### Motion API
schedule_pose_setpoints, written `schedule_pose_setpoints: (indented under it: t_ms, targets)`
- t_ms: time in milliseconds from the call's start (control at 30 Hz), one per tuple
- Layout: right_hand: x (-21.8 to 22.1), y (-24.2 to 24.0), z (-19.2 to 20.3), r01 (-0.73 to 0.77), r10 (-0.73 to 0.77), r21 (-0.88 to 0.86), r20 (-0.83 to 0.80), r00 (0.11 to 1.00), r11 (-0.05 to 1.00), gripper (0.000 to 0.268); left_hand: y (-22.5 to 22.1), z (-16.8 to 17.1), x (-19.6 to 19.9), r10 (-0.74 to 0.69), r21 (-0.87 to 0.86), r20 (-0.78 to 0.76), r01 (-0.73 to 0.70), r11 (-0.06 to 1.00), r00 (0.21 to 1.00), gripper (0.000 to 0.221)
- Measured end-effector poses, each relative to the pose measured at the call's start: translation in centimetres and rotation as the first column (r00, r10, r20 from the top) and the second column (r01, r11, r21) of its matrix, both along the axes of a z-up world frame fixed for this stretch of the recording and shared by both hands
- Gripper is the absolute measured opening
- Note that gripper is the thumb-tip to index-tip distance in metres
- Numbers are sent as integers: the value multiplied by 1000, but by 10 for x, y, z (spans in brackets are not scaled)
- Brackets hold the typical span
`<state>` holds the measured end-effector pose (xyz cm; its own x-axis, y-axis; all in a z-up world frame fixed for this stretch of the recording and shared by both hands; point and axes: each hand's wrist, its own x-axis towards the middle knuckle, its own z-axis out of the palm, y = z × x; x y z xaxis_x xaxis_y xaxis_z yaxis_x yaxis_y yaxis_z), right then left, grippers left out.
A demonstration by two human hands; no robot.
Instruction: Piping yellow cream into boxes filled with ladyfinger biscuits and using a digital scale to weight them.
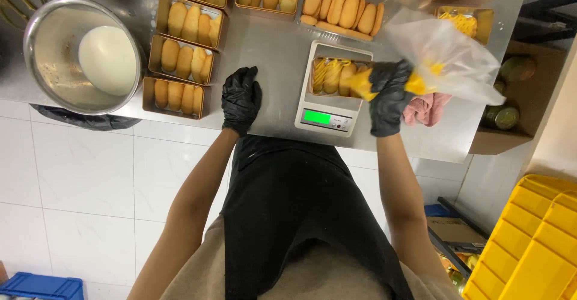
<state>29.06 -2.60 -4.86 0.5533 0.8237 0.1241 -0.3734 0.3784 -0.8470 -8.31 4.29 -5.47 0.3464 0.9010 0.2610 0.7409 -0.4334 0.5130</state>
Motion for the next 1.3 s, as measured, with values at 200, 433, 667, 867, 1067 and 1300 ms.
schedule_pose_setpoints:
  t_ms: [200,433,667,867,1067,1300]
  targets:
    - [-8,-1,28,44,-52,-55,-146,988,997,39,0,1,1,-11,-20,11,11,1000,1000,42]
    - [28,-8,14,15,-19,-46,-105,994,999,34,-2,0,2,-8,-35,13,9,999,1000,41]
    - [44,-13,0,45,-33,-98,117,993,994,31,-3,0,2,5,-17,10,-5,1000,1000,38]
    - [11,-15,18,-27,29,-10,207,978,1000,16,-1,5,3,10,-18,27,-9,1000,1000,38]
    - [6,-14,26,71,-14,-186,291,957,980,20,1,6,3,10,-47,29,-8,999,1000,40]
    - [24,-7,72,174,-139,-212,170,976,962,19,0,1,0,8,-19,18,-7,1000,1000,40]
